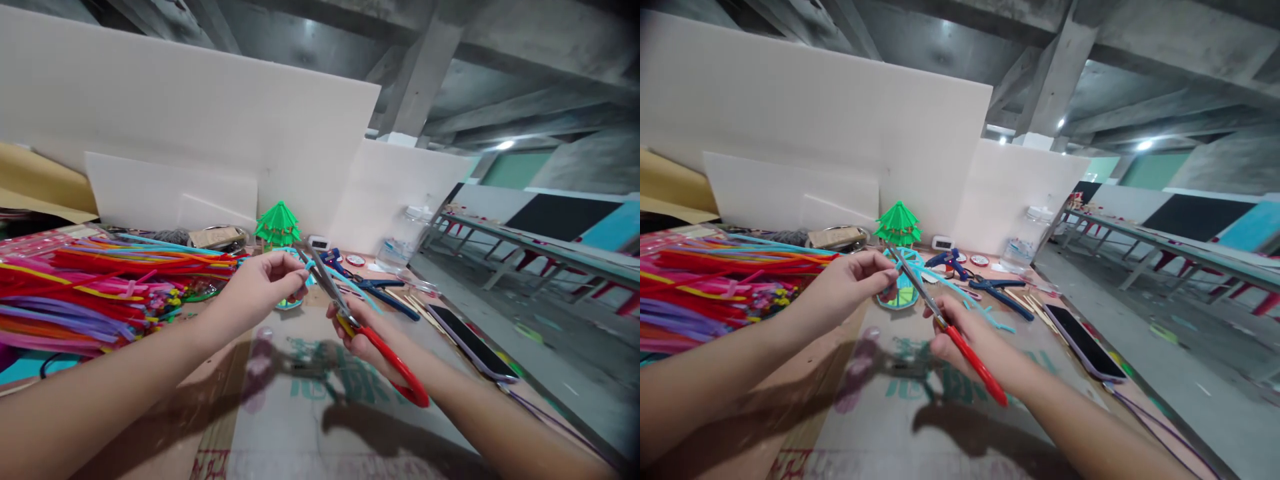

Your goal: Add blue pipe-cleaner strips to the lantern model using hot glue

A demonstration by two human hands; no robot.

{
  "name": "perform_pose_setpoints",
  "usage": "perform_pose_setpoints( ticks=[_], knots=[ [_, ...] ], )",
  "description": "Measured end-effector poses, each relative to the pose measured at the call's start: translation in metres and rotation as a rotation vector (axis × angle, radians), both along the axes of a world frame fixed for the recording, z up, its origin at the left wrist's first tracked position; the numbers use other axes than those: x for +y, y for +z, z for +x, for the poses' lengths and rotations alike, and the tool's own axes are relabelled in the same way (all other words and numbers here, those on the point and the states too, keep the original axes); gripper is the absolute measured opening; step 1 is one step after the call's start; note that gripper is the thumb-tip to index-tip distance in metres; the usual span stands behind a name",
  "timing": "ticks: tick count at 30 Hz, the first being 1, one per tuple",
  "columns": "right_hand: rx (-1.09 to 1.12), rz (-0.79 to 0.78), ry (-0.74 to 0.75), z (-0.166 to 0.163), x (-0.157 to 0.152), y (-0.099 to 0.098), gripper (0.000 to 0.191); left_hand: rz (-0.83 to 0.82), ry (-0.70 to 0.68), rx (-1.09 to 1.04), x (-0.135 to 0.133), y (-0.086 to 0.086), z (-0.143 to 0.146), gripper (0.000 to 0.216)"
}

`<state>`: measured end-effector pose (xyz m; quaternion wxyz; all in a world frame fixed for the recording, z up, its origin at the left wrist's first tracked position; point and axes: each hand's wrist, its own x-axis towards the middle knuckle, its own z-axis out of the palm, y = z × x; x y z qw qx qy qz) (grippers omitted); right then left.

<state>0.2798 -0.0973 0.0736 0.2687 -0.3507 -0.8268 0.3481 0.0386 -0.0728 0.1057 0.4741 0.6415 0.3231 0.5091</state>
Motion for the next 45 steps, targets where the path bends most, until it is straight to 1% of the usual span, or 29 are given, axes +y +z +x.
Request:
perform_pose_setpoints(
  ticks=[3, 6, 10, 13, 16, 18, 21, 23, 25, 27, 29, 31, 34, 35, 37, 39, 42, 45],
  knots=[
    [0.038, -0.036, 0.008, -0.002, -0.001, -0.003, 0.063, -0.017, -0.041, 0.055, -0.002, -0.005, 0.003, 0.011],
    [0.057, -0.058, 0.017, -0.005, -0.005, 0.001, 0.062, -0.012, -0.068, 0.075, -0.003, -0.007, 0.004, 0.009],
    [0.053, -0.023, -0.007, -0.009, -0.011, 0.006, 0.062, -0.012, -0.065, 0.107, -0.004, -0.007, 0.004, 0.007],
    [0.085, -0.034, -0.022, -0.011, -0.01, 0.002, 0.062, -0.008, -0.066, 0.119, -0.003, -0.006, 0.003, 0.008],
    [0.122, -0.076, -0.066, -0.014, -0.008, -0.006, 0.066, -0.007, -0.077, 0.14, -0.002, -0.007, 0.002, 0.011],
    [0.119, -0.076, -0.1, -0.014, -0.005, -0.01, 0.068, -0.011, -0.079, 0.169, 0.0, -0.006, 0.002, 0.013],
    [0.091, -0.036, -0.168, -0.013, -0.002, -0.008, 0.061, -0.006, -0.071, 0.235, 0.003, 0.0, -0.004, 0.018],
    [0.049, -0.01, -0.229, -0.01, 0.0, -0.003, 0.051, 0.014, -0.024, 0.249, 0.006, 0.009, -0.013, 0.021],
    [-0.056, 0.023, -0.262, -0.006, 0.004, 0.002, 0.042, 0.054, 0.068, 0.195, 0.01, 0.019, -0.025, 0.026],
    [-0.213, 0.027, -0.241, -0.003, 0.008, 0.005, 0.038, 0.108, 0.146, 0.1, 0.015, 0.027, -0.037, 0.03],
    [-0.356, 0.028, -0.186, -0.001, 0.009, 0.003, 0.04, 0.129, 0.171, 0.052, 0.019, 0.031, -0.045, 0.033],
    [-0.46, 0.052, -0.124, -0.003, 0.007, -0.001, 0.045, 0.11, 0.173, 0.063, 0.022, 0.03, -0.046, 0.034],
    [-0.558, 0.125, -0.041, -0.007, 0.001, -0.006, 0.049, 0.06, 0.176, 0.14, 0.021, 0.026, -0.038, 0.034],
    [-0.576, 0.15, -0.011, -0.007, 0.0, -0.006, 0.048, 0.045, 0.177, 0.17, 0.02, 0.025, -0.035, 0.034],
    [-0.592, 0.213, 0.006, -0.007, 0.001, -0.005, 0.038, 0.027, 0.165, 0.215, 0.017, 0.024, -0.03, 0.03],
    [-0.579, 0.261, -0.048, -0.005, 0.008, -0.005, 0.03, 0.014, 0.149, 0.223, 0.016, 0.023, -0.027, 0.027],
    [-0.539, 0.344, -0.178, -0.004, 0.025, -0.014, 0.031, 0.028, 0.122, 0.219, 0.017, 0.019, -0.025, 0.024],
    [-0.62, 0.459, -0.239, -0.009, 0.042, -0.027, 0.034, 0.038, 0.077, 0.252, 0.019, 0.013, -0.022, 0.024]
  ],
)
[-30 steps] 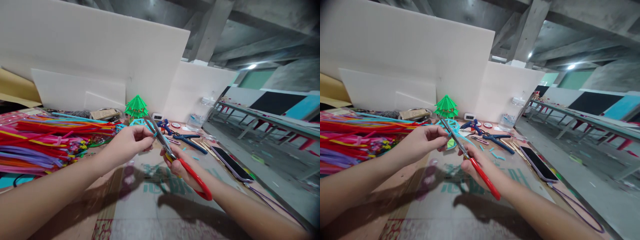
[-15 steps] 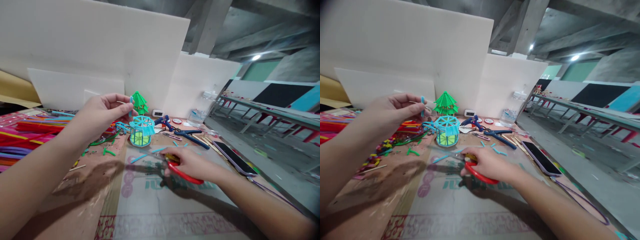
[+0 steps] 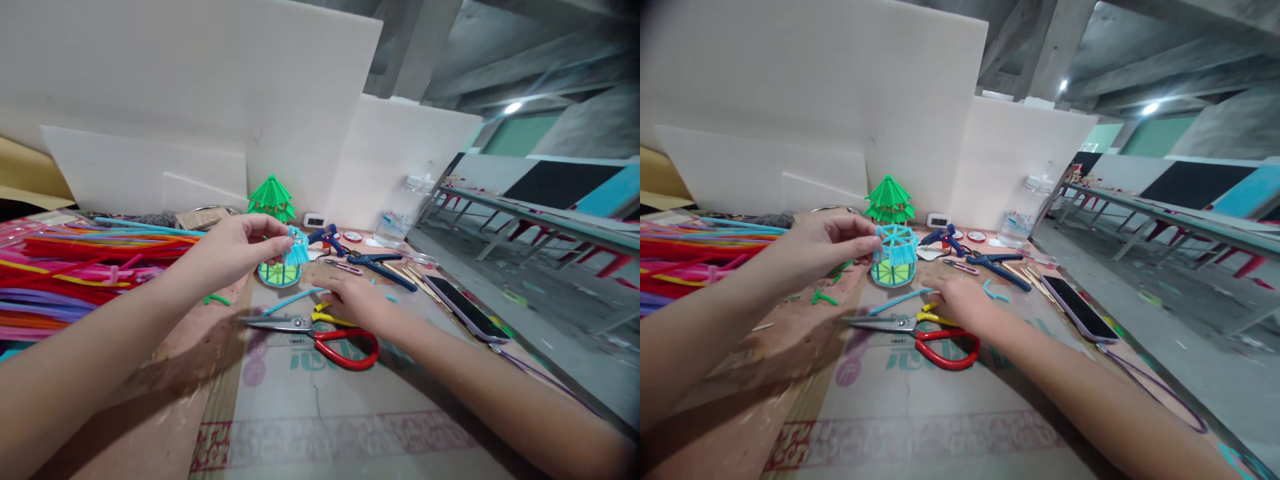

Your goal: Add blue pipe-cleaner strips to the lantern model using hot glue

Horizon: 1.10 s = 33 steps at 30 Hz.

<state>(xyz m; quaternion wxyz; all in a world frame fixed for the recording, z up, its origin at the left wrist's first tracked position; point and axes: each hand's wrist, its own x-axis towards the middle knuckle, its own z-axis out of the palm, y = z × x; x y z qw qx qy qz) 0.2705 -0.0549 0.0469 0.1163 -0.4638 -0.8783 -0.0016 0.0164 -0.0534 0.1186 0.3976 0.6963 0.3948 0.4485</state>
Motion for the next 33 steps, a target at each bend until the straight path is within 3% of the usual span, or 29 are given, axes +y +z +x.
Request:
perform_pose_setpoints(
  ticks=[3, 7, 12, 16, 21, 28, 33],
  knots=[
    [-0.162, 0.028, -0.019, -0.012, 0.011, -0.005, 0.032, -0.038, -0.043, 0.002, 0.001, -0.004, 0.003, 0.024],
    [-0.296, 0.07, 0.063, -0.026, 0.017, 0.0, 0.025, -0.045, -0.044, -0.007, -0.001, -0.004, 0.004, 0.026],
    [-0.348, 0.324, 0.172, -0.025, 0.003, 0.021, 0.019, -0.032, -0.051, 0.057, 0.002, -0.005, 0.002, 0.027],
    [-0.287, 0.514, 0.27, -0.015, -0.015, 0.055, 0.022, -0.057, -0.158, 0.134, 0.004, -0.01, 0.003, 0.028],
    [-0.153, 0.608, 0.271, -0.007, -0.018, 0.087, 0.026, -0.161, -0.213, 0.156, -0.007, -0.013, 0.011, 0.02],
    [-0.019, 0.696, 0.182, -0.005, -0.01, 0.079, 0.027, -0.356, -0.3, -0.01, -0.016, -0.013, 0.02, 0.036],
    [0.31, 0.602, 0.074, -0.014, -0.017, 0.075, 0.025, -0.271, -0.262, 0.015, -0.013, -0.013, 0.019, 0.029]
  ],
)
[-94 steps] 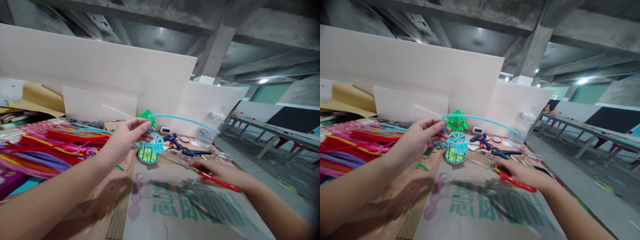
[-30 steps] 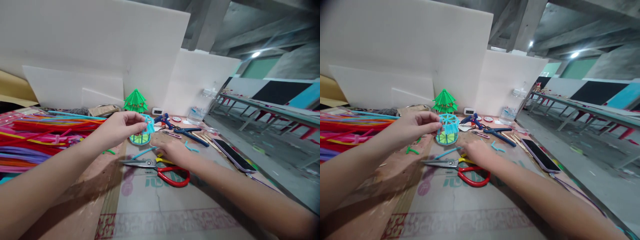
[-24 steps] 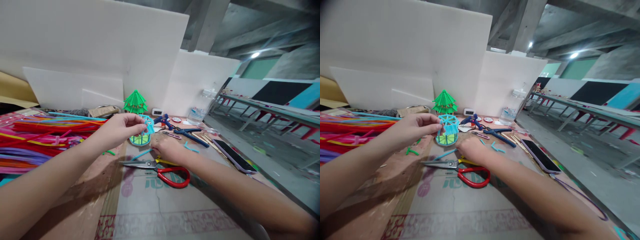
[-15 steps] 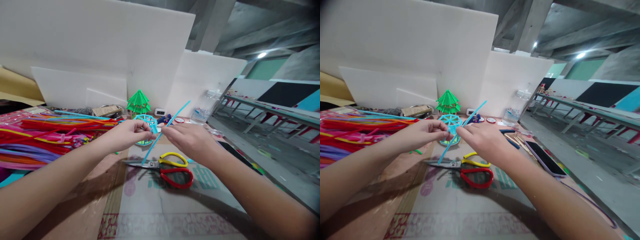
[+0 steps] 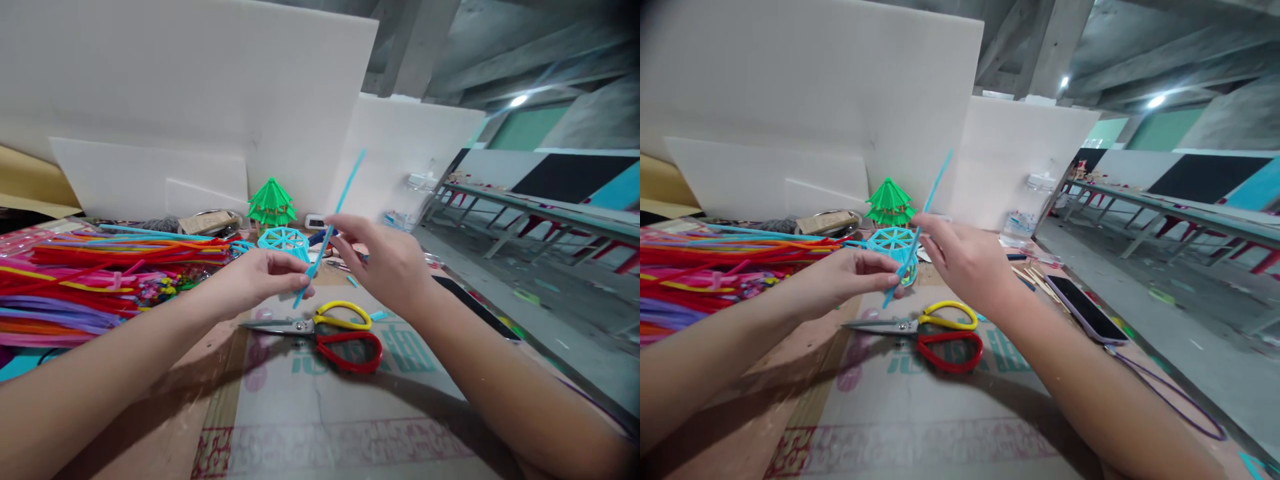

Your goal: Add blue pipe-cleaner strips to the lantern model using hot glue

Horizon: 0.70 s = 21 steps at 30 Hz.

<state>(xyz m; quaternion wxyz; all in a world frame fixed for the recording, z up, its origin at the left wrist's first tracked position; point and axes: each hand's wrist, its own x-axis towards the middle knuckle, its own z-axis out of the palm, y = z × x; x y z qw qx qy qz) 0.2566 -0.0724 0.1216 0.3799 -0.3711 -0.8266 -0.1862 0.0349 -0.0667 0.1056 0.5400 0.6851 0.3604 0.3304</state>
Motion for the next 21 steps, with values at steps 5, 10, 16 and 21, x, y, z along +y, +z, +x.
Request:
perform_pose_setpoints(
  ticks=[5, 10, 16, 21],
  knots=[
    [0.125, -0.303, 0.13, -0.008, -0.017, -0.007, 0.022, 0.04, 0.132, -0.131, 0.006, -0.002, -0.004, 0.028],
    [0.071, -0.554, 0.18, -0.018, -0.023, -0.016, 0.023, 0.037, 0.177, -0.176, 0.004, -0.002, -0.004, 0.034],
    [0.139, -0.652, 0.189, -0.022, -0.023, -0.023, 0.019, -0.046, 0.19, -0.268, 0.0, -0.001, 0.0, 0.029],
    [0.149, -0.567, 0.208, -0.022, -0.024, -0.025, 0.021, -0.068, 0.137, -0.295, 0.0, -0.002, 0.002, 0.026]
  ],
)
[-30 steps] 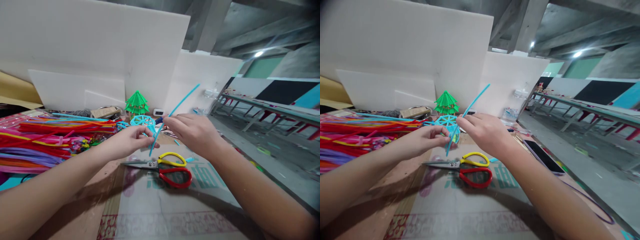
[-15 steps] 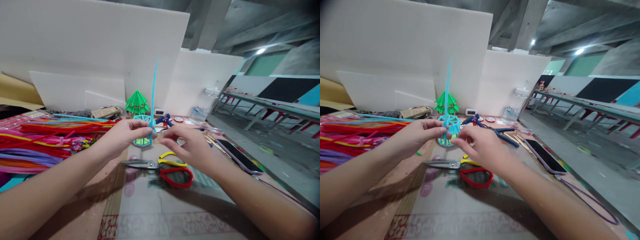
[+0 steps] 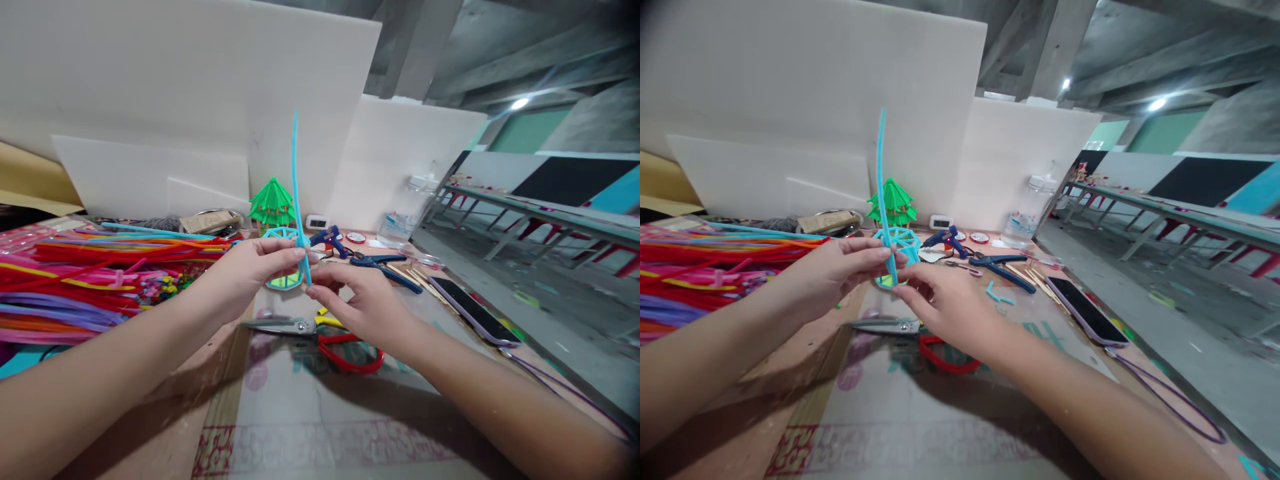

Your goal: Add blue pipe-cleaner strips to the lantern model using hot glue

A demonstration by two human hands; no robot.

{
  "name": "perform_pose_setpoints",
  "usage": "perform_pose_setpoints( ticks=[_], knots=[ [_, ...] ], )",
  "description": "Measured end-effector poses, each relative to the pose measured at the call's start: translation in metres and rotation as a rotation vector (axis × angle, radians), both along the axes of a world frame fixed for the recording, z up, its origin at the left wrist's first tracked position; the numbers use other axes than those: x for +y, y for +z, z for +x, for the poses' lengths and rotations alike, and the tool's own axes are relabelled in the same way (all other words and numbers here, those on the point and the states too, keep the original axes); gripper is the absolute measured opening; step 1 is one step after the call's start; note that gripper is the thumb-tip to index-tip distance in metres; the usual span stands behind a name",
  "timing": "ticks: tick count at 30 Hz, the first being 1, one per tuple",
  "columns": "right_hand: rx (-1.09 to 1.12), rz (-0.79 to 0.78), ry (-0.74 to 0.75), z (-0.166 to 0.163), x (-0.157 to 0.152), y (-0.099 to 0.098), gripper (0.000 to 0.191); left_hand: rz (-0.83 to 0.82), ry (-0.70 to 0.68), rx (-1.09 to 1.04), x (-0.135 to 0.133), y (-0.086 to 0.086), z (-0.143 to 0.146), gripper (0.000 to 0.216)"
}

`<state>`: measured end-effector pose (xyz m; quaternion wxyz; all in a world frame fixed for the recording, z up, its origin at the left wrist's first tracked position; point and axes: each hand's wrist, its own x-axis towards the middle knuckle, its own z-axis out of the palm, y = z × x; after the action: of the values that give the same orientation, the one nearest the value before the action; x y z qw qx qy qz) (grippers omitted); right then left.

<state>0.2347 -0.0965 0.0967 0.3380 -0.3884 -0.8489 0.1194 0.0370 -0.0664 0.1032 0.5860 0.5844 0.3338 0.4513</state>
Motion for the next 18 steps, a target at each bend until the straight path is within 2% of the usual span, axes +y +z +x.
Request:
perform_pose_setpoints(
  ticks=[9, 18],
  knots=[
    [0.113, -0.175, 0.073, -0.002, -0.0037, 0.0079, 0.02, 0.006, 0.041, -0.027, 0.0008, -0.0035, 0.0002, 0.027],
    [0.082, -0.137, 0.042, -0.0013, -0.0012, 0.0036, 0.023, 0.136, 0.051, 0.16, 0.0002, -0.0028, -0.0018, 0.031]
  ],
)
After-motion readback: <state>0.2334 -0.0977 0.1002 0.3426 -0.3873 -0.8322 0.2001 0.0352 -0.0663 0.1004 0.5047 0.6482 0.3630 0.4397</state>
